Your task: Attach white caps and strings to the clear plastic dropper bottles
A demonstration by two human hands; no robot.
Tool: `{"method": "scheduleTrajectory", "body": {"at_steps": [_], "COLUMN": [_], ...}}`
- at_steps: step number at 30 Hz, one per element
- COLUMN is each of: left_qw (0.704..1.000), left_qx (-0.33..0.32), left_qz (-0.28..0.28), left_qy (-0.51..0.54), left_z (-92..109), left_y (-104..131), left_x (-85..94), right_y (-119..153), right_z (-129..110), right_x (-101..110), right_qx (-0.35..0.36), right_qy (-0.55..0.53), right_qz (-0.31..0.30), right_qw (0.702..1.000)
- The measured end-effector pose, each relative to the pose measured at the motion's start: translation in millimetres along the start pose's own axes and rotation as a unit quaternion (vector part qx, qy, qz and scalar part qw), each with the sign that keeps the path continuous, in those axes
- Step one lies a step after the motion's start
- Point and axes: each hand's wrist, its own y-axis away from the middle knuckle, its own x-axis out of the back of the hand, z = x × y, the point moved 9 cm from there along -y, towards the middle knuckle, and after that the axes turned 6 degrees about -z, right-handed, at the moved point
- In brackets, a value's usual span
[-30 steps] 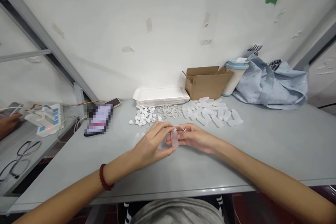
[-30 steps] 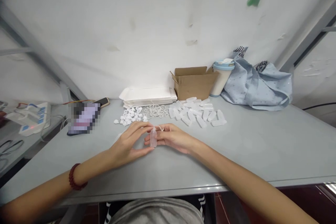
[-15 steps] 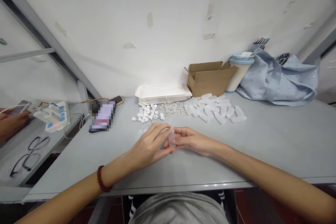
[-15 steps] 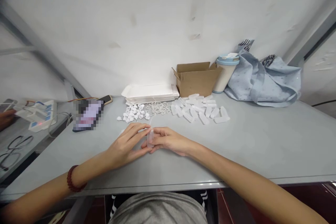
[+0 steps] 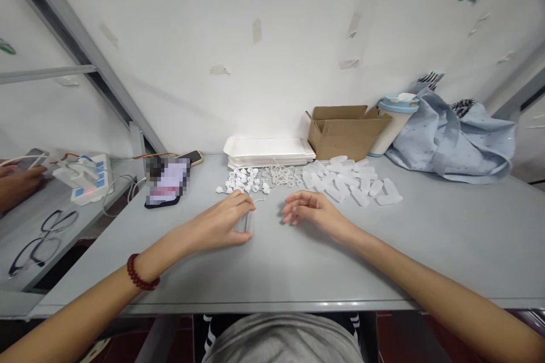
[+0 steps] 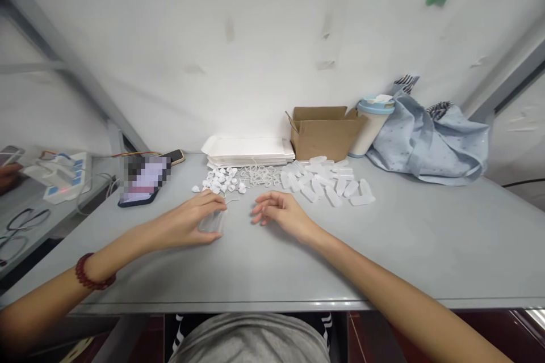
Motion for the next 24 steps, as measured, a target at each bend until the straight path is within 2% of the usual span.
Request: {"method": "scheduleTrajectory", "body": {"at_steps": [4, 9, 18, 24], "left_qw": [0.999, 0.997, 0.996, 0.998], "left_qx": [0.032, 0.031, 0.040, 0.034], "left_qz": [-0.043, -0.067, -0.081, -0.055], "left_qy": [0.001, -0.006, -0.015, -0.003], "left_z": [-7, -6, -8, -10], "left_y": [-1, 1, 6, 8], "left_x": [-0.7, 2.7, 0.7, 3.1], "right_y": [-1, -1, -1, -1], "right_z": [3, 6, 4, 4], "right_x": [6, 15, 16, 18], "right_qx": [-0.006, -0.010, -0.009, -0.008], "right_qy": [0.042, 0.063, 0.077, 0.078], "right_qz": [0.026, 0.057, 0.062, 0.064], "right_qw": [0.999, 0.996, 0.995, 0.995]}}
